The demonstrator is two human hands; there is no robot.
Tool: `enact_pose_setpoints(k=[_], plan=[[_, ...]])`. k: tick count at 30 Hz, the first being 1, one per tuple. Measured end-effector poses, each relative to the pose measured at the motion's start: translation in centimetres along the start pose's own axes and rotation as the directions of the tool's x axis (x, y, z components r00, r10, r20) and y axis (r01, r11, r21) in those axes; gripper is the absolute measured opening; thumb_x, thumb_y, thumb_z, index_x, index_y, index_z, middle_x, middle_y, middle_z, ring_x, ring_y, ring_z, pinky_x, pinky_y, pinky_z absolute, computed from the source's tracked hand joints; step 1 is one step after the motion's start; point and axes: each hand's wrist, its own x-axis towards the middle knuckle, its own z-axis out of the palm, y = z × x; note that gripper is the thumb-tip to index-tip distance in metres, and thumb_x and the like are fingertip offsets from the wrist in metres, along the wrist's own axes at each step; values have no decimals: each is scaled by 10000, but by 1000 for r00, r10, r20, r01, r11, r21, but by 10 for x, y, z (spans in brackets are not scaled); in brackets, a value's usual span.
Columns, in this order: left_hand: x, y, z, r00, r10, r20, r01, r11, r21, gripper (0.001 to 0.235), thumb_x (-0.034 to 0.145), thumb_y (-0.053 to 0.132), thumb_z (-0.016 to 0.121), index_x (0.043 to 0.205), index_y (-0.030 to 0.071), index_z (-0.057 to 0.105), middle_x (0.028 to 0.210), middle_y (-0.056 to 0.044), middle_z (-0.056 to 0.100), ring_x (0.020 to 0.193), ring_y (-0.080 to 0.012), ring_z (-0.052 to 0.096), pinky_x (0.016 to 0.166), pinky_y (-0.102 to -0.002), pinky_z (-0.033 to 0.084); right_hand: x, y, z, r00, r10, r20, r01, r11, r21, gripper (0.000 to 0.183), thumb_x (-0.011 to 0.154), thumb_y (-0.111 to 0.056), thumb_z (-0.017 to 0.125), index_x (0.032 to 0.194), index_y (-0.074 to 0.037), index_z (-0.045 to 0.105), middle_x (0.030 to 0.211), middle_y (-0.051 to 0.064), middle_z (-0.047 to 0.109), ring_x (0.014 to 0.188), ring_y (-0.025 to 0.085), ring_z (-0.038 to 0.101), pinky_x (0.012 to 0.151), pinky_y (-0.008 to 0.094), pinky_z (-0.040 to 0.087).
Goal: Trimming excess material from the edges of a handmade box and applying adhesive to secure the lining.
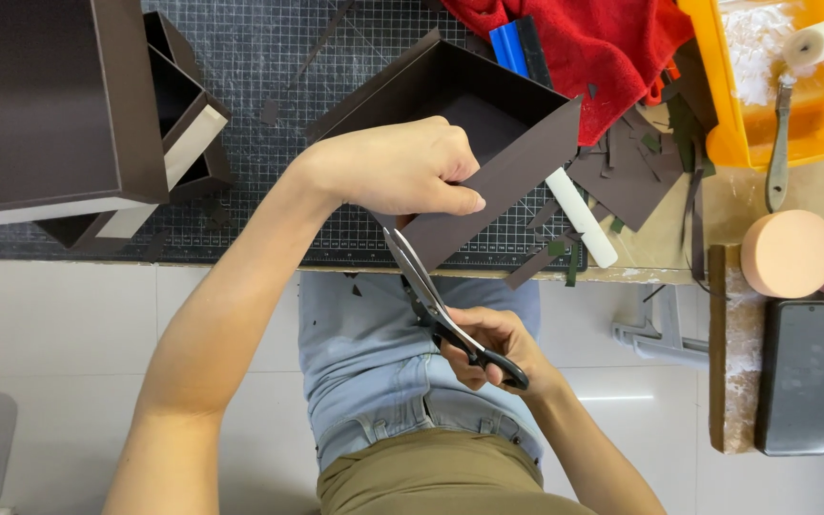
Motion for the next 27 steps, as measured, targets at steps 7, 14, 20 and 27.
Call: enact_pose_setpoints(k=[7, 14, 20, 27], plan=[[-1, 4, 1, 1000, -14, 12, 13, 1000, 5, 392, 919, 94, 581, 535, 38, 636, 416, -86, 578, 321, -181, 617, 333, -170, 417, -2, -5, 7, 999, -6, -38, 4, 998, -62, 815, 791, -104, 832, 1451, 115, 405, 749, 237, 510, 572, 177, 445, 460, 282, 454], [0, 3, -2, 1000, -19, 11, 19, 1000, 6, 393, 930, 96, 573, 549, 35, 646, 438, -101, 584, 338, -205, 633, 353, -181, 434, -2, -4, 15, 996, -32, -84, 25, 996, -84, 803, 789, -103, 834, 1446, 114, 427, 744, 215, 498, 571, 171, 427, 472, 289, 469], [-2, 6, 0, 999, -29, 14, 29, 1000, 6, 387, 926, 101, 582, 551, 35, 652, 443, -99, 597, 343, -199, 638, 347, -180, 437, -4, -6, 17, 994, -42, -99, 28, 991, -134, 788, 784, -90, 834, 1433, 123, 441, 737, 211, 499, 562, 169, 429, 474, 292, 486], [0, 8, -2, 999, -34, -1, 34, 999, 33, 404, 928, 83, 576, 530, 48, 628, 417, -64, 552, 312, -162, 588, 350, -165, 406, -4, -9, 16, 991, -46, -128, 18, 978, -206, 783, 774, -39, 833, 1427, 137, 439, 805, 250, 560, 580, 177, 467, 497, 303, 486]])
